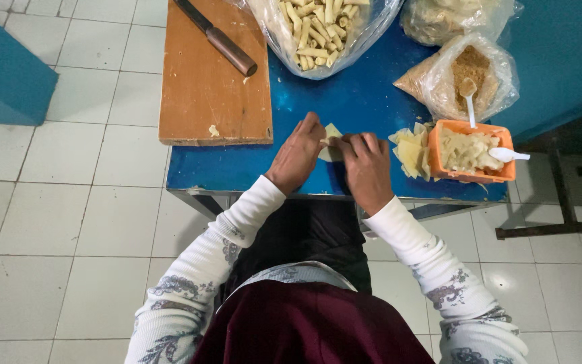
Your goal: The person sits at a blue table and assembles filled rolls. They spoon brown filling from an orange container onto thin square wrappers, fold the wrapper over the filling, and roll it up, placing finished rolls with a pile of already rolled pieces while more wrappers and dough sticks sit in bags on the table.
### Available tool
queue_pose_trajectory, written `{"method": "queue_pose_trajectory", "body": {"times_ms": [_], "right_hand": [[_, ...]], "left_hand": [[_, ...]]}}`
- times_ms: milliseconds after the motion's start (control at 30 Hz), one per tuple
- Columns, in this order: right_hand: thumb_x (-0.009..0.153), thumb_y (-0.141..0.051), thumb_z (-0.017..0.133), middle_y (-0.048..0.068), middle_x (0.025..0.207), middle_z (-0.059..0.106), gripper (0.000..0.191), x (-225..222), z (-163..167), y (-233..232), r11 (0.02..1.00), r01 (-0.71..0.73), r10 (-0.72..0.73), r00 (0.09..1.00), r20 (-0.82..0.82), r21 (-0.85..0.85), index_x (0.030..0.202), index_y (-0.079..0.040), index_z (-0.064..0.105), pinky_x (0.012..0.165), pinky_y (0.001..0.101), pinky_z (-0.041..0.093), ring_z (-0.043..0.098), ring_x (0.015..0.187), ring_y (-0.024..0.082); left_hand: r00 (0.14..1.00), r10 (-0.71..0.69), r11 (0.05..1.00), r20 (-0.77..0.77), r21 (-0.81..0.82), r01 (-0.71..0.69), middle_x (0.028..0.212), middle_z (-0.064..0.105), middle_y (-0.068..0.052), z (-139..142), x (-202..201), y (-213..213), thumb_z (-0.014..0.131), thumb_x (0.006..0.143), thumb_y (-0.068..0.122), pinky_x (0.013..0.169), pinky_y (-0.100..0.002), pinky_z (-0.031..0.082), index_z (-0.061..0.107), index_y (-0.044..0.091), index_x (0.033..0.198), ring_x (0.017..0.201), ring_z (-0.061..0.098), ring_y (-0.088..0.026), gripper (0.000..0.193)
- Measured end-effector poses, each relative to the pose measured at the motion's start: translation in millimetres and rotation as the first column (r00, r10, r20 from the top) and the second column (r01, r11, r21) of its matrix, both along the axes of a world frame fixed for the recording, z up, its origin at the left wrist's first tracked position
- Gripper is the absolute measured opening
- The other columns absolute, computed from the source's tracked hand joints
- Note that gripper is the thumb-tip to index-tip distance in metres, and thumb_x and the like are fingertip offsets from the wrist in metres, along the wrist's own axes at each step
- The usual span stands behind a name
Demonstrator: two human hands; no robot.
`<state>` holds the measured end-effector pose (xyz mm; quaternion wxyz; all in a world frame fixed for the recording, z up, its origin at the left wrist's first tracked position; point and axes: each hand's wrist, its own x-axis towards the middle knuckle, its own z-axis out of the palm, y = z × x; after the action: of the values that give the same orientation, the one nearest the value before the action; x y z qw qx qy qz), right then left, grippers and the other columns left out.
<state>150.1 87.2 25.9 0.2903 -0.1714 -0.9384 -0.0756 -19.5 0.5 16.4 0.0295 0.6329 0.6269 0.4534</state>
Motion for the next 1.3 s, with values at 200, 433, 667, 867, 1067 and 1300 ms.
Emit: {"method": "queue_pose_trajectory", "body": {"times_ms": [200, 433, 667, 867, 1067, 1300], "right_hand": [[0.093, -0.009, 0.061, 0.005, 0.137, 0.057, 0.043, -16.7, -1.5, 11.1, 0.993, 0.083, -0.087, 0.995, 0.04, 0.081, 0.133, -0.019, 0.07, 0.093, 0.0432, 0.041, 0.051, 0.118, 0.027], [0.08, 0.001, 0.065, 0.009, 0.136, 0.056, 0.065, -29.9, 0.5, 49.0, 0.989, -0.013, 0.021, 0.998, 0.053, -0.145, 0.141, -0.02, 0.068, 0.092, 0.0432, 0.043, 0.051, 0.115, 0.034], [0.09, -0.005, 0.073, 0.003, 0.106, 0.074, 0.031, -29.1, 0.1, 52.4, 0.946, -0.198, 0.193, 0.98, -0.048, -0.258, 0.118, -0.017, 0.073, 0.088, 0.041, 0.044, 0.066, 0.099, 0.026], [0.089, -0.007, 0.075, 0.006, 0.098, 0.076, 0.031, -25.8, 14.5, 67.9, 0.904, -0.148, 0.175, 0.984, 0.031, -0.402, 0.12, -0.011, 0.072, 0.078, 0.043, 0.048, 0.07, 0.091, 0.028], [0.104, -0.01, 0.062, 0.006, 0.118, 0.076, 0.025, -56.2, 78.1, 122.3, 0.501, -0.297, 0.091, 0.952, -0.292, -0.813, 0.129, -0.007, 0.067, 0.087, 0.0276, 0.058, 0.073, 0.105, 0.013], [0.117, -0.004, 0.06, 0.005, 0.116, 0.073, 0.016, -17.1, 133.4, 163.9, 0.639, -0.476, 0.142, 0.845, -0.515, -0.604, 0.13, -0.002, 0.07, 0.088, 0.0255, 0.055, 0.068, 0.104, 0.011]], "left_hand": [[0.963, 0.265, 0.964, -0.045, -0.001, -0.265, 0.113, 0.05, -0.021, -1.2, 7.4, -12.7, 0.072, 0.082, 0.004, 0.085, -0.05, 0.047, 0.057, -0.005, 0.106, 0.104, 0.052, -0.042, 0.029], [0.96, 0.275, 0.96, -0.057, -0.034, -0.277, 0.112, 0.049, -0.021, -3.5, 8.7, -13.9, 0.073, 0.084, 0.004, 0.087, -0.05, 0.047, 0.057, -0.004, 0.105, 0.103, 0.052, -0.042, 0.027], [0.959, 0.282, 0.959, -0.023, -0.03, -0.283, 0.11, 0.049, -0.021, -5.3, 10.3, -13.7, 0.072, 0.086, 0.004, 0.085, -0.05, 0.048, 0.057, -0.004, 0.105, 0.102, 0.052, -0.042, 0.025], [0.957, 0.289, 0.957, -0.037, -0.03, -0.29, 0.108, 0.049, -0.02, -5.6, 11.1, -13.6, 0.071, 0.087, 0.006, 0.085, -0.049, 0.048, 0.057, -0.003, 0.1, 0.101, 0.052, -0.04, 0.021], [0.936, 0.323, 0.946, -0.139, 0.021, -0.323, 0.099, 0.054, -0.017, -7.7, 11.6, -10.2, 0.067, 0.09, 0.007, 0.082, -0.048, 0.049, 0.055, 0.001, 0.096, 0.097, 0.054, -0.038, 0.014], [0.979, 0.201, 0.976, 0.013, 0.086, -0.202, 0.091, 0.06, -0.019, -13.8, 9.8, -7.8, 0.063, 0.093, 0.002, 0.073, -0.051, 0.049, 0.051, 0.001, 0.097, 0.087, 0.059, -0.041, 0.013]]}}
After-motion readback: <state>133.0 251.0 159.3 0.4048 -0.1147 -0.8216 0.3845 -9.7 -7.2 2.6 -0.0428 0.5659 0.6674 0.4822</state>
